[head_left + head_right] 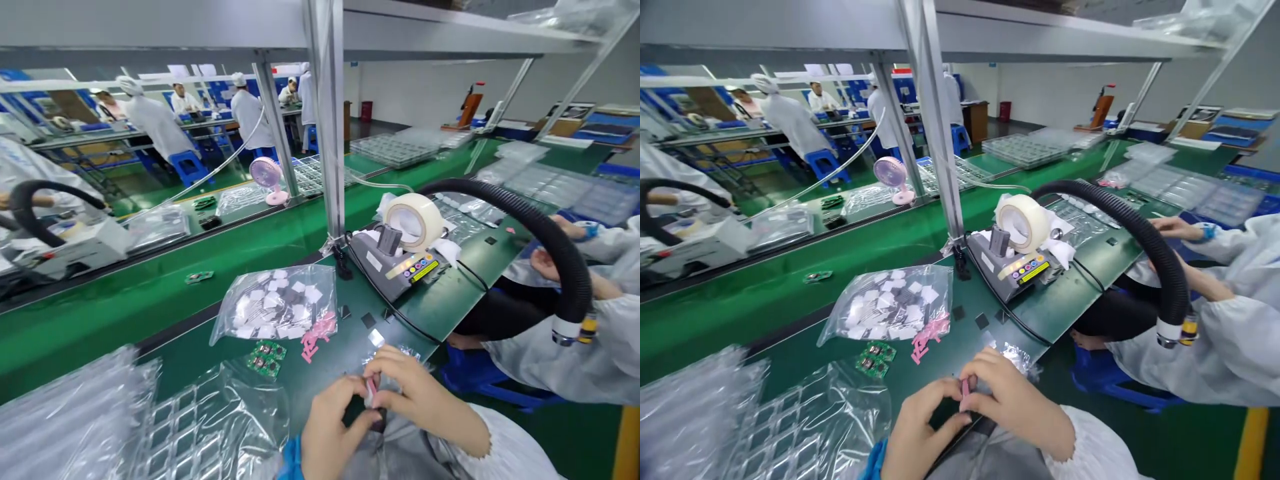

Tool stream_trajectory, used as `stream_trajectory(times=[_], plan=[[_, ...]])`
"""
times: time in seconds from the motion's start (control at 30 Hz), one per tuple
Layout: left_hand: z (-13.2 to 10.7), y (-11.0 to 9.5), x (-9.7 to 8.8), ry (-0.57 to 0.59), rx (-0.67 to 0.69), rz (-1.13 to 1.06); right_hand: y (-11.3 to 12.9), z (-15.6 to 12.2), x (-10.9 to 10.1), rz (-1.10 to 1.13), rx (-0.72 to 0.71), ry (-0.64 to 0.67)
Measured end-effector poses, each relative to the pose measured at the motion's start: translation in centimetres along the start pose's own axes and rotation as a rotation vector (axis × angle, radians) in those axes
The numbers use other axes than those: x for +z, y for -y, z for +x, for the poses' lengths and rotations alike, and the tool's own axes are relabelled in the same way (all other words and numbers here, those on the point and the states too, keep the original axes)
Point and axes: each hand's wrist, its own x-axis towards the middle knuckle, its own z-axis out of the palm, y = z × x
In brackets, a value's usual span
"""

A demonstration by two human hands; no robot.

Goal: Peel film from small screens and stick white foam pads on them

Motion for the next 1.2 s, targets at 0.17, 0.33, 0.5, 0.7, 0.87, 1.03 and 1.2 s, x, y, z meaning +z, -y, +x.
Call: stream_trajectory(times=[0.17, 0.33, 0.5, 0.7, 0.87, 1.03, 1.2], plan=[[0.5, -0.1, 0.4, -0.034, -0.195, -0.406, -4.1, 0.9, -4.6, 0.299, 0.164, -0.534], [0.4, -0.9, 0.5, 0.033, -0.281, -0.754, -6.5, 3.4, -10.6, 0.484, 0.273, -0.76], [0.1, -1.1, 1.1, 0.03, -0.297, -0.911, -4.5, 3.9, -9.4, 0.506, 0.19, -0.807], [-0.2, -0.8, 1.2, 0.027, -0.273, -1.125, 2.0, -0.2, -1.5, 0.325, 0.005, -0.297], [-0.6, -0.6, 1.5, 0.033, -0.254, -1.203, 3.9, -0.7, 1.3, 0.024, -0.103, -0.124], [-1.1, -0.5, 1.5, 0.004, -0.228, -1.218, 3.6, 0.0, 1.6, -0.055, -0.07, -0.079], [-1.2, -0.6, 1.2, -0.026, -0.215, -1.215, 3.5, 0.0, 2.0, -0.185, -0.092, -0.084]])
